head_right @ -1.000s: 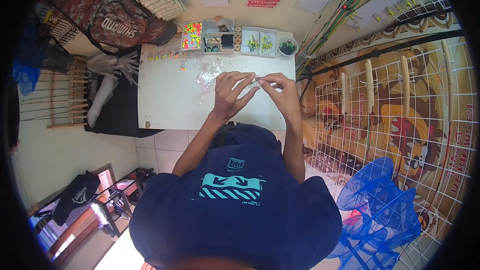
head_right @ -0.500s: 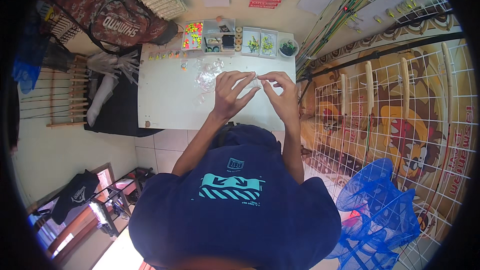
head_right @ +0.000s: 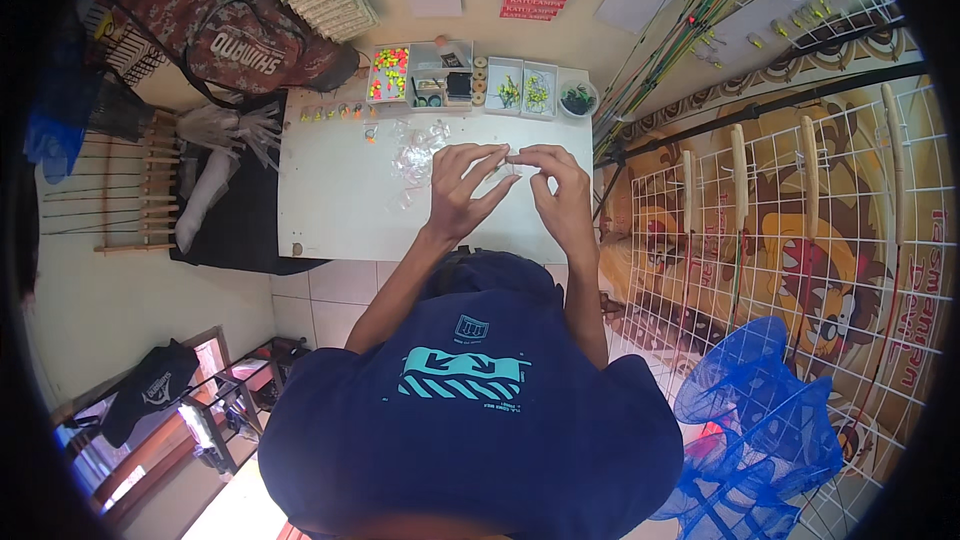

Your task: Assembling small fishing tackle components such as beads and sinkers onto a line.

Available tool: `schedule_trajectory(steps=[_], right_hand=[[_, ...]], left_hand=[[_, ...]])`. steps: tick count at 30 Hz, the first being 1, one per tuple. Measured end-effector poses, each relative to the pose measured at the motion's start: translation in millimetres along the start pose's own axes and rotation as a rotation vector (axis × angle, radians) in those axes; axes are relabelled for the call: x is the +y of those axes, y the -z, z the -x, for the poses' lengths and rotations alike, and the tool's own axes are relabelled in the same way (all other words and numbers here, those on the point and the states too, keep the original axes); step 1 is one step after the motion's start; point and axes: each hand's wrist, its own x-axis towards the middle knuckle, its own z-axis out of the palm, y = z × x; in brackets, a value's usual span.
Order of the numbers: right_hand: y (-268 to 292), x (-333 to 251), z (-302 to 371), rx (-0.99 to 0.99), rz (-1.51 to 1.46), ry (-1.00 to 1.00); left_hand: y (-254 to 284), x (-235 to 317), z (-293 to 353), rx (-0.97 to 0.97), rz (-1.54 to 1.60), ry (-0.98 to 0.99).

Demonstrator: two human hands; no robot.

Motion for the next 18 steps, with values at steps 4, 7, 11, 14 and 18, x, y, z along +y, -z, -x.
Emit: schedule_trajectory(steps=[4,7,11,14,18], right_hand=[[-4.0,6.6,0.7,-0.022,-0.014,0.031],[-5.6,6.2,0.7,-0.047,-0.022,0.003],[-2.2,2.1,-0.2,-0.042,-0.05,0.0],[0.1,6.4,0.6,-0.018,-0.12,-0.012],[0.3,10.5,3.2,0.004,-0.176,-0.029]], left_hand=[[-1.4,0.5,1.0,-0.007,0.001,-0.012],[-1.7,1.4,1.5,-0.009,0.006,-0.006],[-2.7,0.7,3.2,-0.01,0.011,0.019],[-2.4,1.3,3.5,-0.012,0.016,0.047],[-2.9,1.7,5.0,-0.018,0.003,0.05]])
